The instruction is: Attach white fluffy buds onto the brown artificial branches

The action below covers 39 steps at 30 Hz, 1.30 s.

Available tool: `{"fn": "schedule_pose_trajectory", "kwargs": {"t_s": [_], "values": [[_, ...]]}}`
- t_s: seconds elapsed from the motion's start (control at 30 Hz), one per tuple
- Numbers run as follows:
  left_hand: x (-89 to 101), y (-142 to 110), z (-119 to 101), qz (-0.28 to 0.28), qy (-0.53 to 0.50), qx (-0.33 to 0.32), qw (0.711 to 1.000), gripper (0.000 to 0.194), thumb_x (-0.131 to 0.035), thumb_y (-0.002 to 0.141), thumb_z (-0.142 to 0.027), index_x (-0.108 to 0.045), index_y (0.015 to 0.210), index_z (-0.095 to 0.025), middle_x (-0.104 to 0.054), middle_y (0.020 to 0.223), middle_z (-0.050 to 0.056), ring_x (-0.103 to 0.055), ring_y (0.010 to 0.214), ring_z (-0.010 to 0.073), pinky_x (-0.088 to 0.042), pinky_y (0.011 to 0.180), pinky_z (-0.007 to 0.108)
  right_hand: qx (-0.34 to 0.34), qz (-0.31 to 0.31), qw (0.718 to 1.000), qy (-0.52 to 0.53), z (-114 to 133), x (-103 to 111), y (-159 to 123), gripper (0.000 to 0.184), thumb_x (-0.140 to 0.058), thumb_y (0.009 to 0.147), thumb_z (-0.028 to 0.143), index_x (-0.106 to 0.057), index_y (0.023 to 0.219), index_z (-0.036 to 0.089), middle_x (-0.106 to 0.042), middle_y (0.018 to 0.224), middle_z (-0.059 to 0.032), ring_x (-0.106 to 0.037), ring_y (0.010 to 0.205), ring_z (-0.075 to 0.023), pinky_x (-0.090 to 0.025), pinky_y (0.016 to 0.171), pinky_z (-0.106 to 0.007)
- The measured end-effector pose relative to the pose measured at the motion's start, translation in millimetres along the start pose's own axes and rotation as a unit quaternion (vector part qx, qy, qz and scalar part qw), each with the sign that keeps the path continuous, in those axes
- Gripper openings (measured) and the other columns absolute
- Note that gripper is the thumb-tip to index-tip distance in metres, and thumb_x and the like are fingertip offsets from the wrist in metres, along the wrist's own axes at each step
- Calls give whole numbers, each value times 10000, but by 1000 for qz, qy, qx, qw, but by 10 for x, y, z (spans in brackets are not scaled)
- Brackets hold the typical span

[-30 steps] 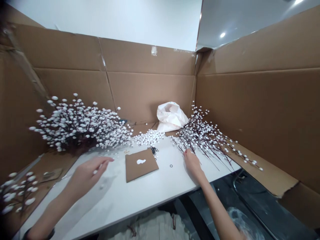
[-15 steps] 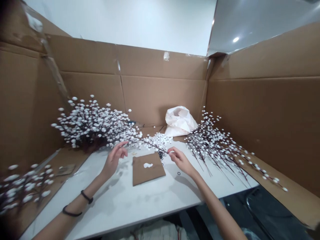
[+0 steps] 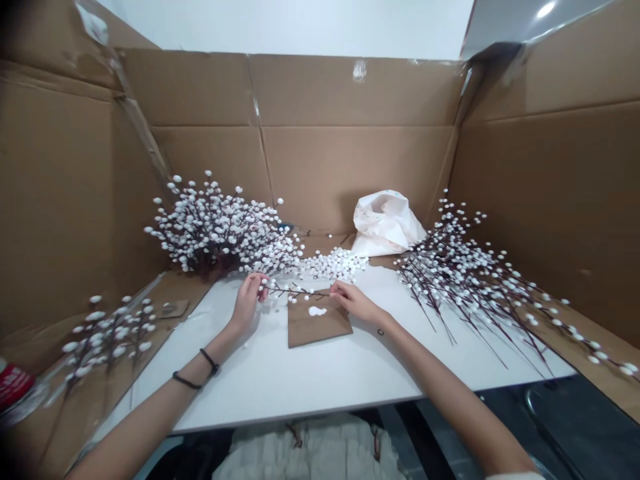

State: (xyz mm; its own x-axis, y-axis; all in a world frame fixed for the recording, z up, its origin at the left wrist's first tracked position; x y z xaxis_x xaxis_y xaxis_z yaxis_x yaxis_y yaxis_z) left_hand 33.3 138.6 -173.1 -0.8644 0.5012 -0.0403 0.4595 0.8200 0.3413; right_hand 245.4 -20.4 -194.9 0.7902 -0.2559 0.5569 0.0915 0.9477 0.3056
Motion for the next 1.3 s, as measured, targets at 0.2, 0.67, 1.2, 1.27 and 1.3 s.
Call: {"fn": "schedule_pose_trajectory", "kwargs": {"t_s": [0.2,0.67,1.2,1.27,1.3], "values": [[-36,-41,-7,-12,54,31,998,208,-439,792,-362,-520,749,-175,-353,489,-65,-334,426,53,-208,407,148,30,24,997,-71,57,33,-51,208,-349,906,304,-458,803,160,-473,722,1,-416,670,-119,-330,641,-224],[34,-31,80,-28,151,13,988,217,-431,794,-331,-562,711,-179,-349,482,-61,-323,443,81,-224,442,180,51,43,983,-173,120,-98,-38,132,-375,861,181,-499,817,176,-534,837,-33,-481,755,-142,-351,689,-235],[-36,-84,-60,21,103,-41,994,194,-412,833,-346,-544,873,-209,-470,667,-35,-427,593,84,-376,619,175,-22,-59,989,-137,51,195,-25,191,-403,876,321,-517,859,169,-548,698,4,-442,590,-116,-312,574,-221],[-35,-90,-63,60,132,-71,987,225,-409,844,-345,-548,960,-212,-520,731,-16,-487,687,101,-398,696,194,-26,-84,987,-138,48,282,-30,234,-414,873,359,-527,809,163,-548,691,-5,-448,607,-121,-317,580,-224],[-33,-92,-59,80,148,-86,982,249,-408,849,-349,-548,1001,-210,-545,781,-2,-510,747,114,-404,747,210,-26,-92,986,-137,52,325,-36,249,-421,869,368,-530,788,160,-551,694,-10,-454,620,-125,-322,588,-226]]}}
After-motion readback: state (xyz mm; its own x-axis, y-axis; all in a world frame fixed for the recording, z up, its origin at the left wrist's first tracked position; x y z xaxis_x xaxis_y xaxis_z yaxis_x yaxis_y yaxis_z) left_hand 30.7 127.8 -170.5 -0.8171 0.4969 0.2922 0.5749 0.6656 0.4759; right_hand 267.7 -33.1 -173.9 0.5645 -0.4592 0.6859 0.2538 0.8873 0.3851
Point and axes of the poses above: each hand's wrist, its own y-axis towards the middle knuckle, its own x-axis out of the back of the hand, z = x × y, the point moved 1 cm from there along y, towards the middle knuckle
